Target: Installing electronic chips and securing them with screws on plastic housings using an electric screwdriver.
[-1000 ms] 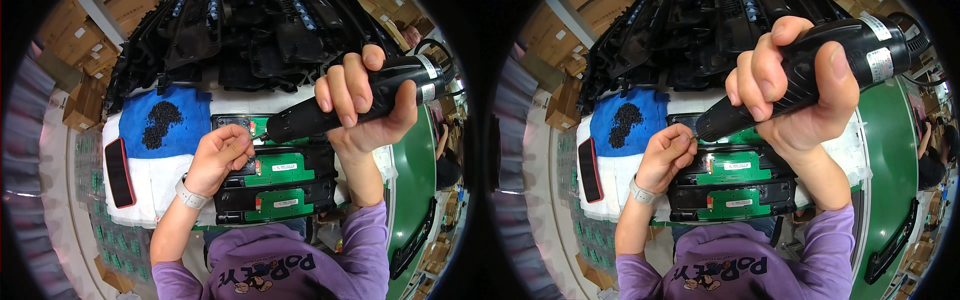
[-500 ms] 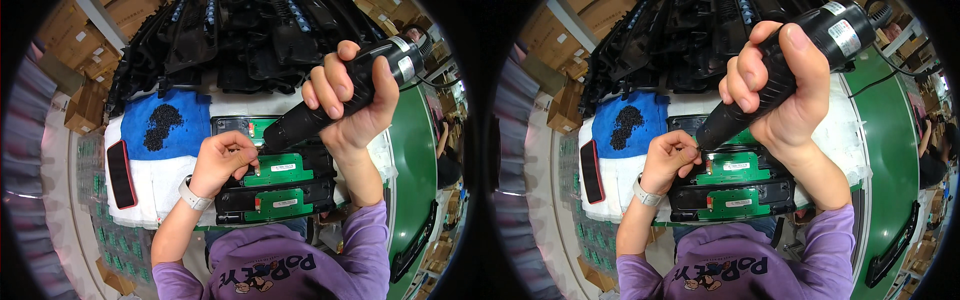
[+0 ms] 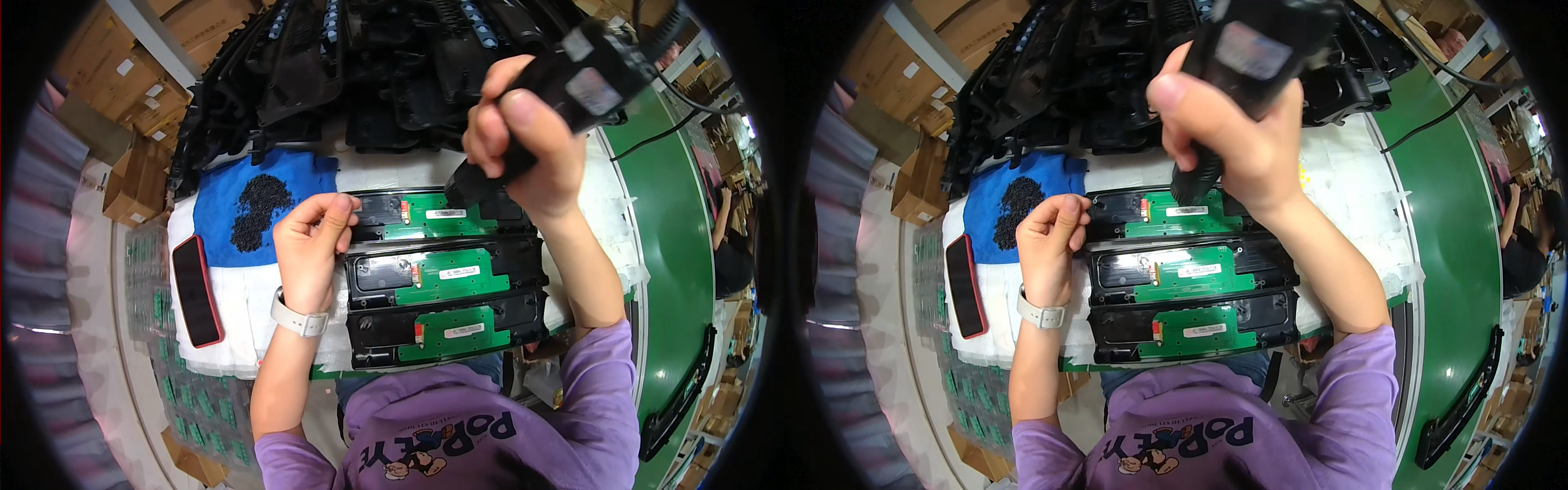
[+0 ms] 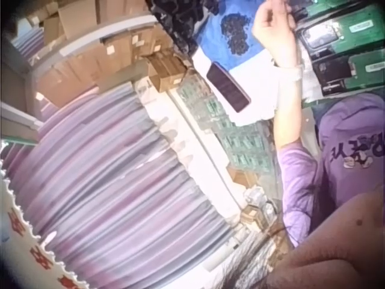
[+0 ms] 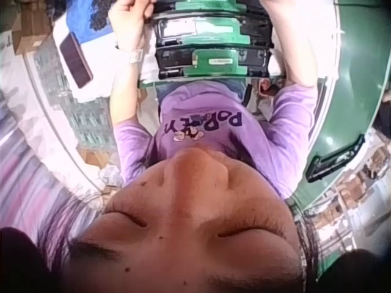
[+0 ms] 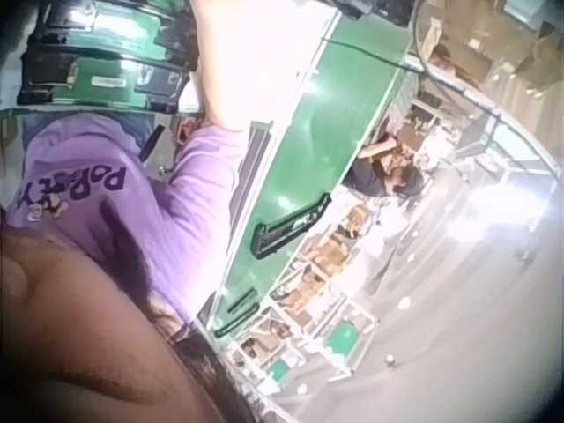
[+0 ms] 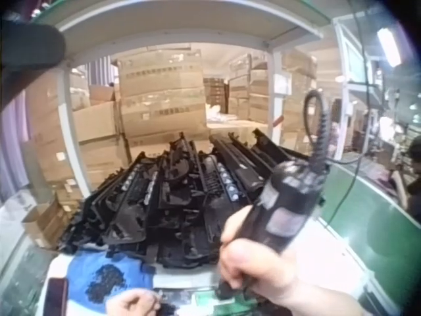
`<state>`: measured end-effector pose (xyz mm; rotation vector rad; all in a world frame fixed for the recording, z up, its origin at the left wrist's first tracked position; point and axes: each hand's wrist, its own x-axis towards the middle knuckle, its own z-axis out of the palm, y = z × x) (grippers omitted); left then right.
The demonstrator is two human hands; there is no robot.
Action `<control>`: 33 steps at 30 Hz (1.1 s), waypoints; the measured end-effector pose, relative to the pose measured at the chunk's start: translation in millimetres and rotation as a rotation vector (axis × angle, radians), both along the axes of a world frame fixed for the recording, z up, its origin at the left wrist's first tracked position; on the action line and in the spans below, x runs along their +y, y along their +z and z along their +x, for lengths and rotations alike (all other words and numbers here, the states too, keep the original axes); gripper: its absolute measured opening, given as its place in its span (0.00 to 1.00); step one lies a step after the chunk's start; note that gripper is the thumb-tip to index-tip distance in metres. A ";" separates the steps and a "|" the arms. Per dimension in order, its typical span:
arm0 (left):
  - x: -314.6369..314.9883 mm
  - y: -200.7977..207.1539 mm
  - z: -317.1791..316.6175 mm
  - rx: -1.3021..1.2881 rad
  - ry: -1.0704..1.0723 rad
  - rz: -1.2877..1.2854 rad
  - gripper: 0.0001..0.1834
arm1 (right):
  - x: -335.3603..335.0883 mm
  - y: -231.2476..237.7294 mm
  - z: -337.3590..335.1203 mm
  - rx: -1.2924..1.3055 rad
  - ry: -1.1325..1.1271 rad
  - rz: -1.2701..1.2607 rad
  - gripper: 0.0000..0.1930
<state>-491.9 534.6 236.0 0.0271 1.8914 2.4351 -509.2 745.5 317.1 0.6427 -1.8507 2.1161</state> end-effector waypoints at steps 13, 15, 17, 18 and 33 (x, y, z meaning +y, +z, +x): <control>0.1 -7.1 -7.3 0.048 -0.031 -0.074 0.08 | -9.8 -12.3 -8.4 -0.027 -0.041 0.004 0.10; -0.3 -8.7 -9.5 0.061 -0.009 -0.104 0.08 | -11.3 -11.6 -9.4 -0.019 -0.049 0.035 0.09; -0.1 -10.7 -11.2 0.012 -0.041 -0.067 0.08 | -14.3 -12.4 -10.3 0.007 -0.075 0.058 0.08; -0.7 -12.9 -11.8 0.013 -0.041 -0.069 0.08 | -15.4 -13.3 -10.8 0.008 -0.076 0.055 0.08; 2.6 -7.3 -4.3 -0.016 -0.106 -0.060 0.08 | -1.6 -10.4 -4.7 -0.030 0.115 -0.038 0.13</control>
